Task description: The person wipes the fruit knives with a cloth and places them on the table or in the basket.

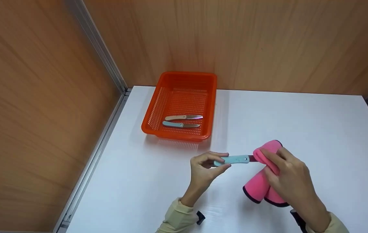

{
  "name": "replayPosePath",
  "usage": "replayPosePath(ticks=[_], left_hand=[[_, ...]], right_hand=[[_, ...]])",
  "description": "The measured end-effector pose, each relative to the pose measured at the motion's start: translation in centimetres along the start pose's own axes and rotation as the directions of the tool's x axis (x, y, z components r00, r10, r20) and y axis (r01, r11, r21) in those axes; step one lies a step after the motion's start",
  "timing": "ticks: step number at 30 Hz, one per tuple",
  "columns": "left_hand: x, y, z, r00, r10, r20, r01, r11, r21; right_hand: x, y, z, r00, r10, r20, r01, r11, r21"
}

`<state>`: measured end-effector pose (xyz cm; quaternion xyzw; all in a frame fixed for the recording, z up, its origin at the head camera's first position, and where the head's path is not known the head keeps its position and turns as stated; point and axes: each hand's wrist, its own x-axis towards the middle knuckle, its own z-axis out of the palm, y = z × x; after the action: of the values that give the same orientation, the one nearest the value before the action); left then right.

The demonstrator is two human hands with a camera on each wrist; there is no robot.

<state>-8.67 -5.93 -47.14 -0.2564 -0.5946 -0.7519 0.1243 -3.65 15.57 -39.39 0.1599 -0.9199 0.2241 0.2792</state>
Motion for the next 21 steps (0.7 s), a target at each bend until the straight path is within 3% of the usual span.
replayPosePath(ticks=[9, 16, 21], left_hand=[[-0.2, 0.2, 0.1, 1.000, 0.013, -0.008, -0.014, 0.997, -0.072], [-0.1, 0.1, -0.5, 0.999, -0.023, -0.028, 0.020, 0.994, -0.106], [0.0, -0.1, -1.1, 0.999, -0.033, -0.039, 0.029, 0.994, -0.104]], right_hand=[[-0.5, -0.5, 1.7, 0.997, -0.066, 0.051, 0.068, 0.997, -0.044], [-1.0, 0.7, 1.8, 0.998, -0.047, 0.047, 0.050, 0.996, -0.068], [-1.2, 2.1, 1.7, 0.997, 0.010, 0.078, -0.005, 0.998, -0.067]])
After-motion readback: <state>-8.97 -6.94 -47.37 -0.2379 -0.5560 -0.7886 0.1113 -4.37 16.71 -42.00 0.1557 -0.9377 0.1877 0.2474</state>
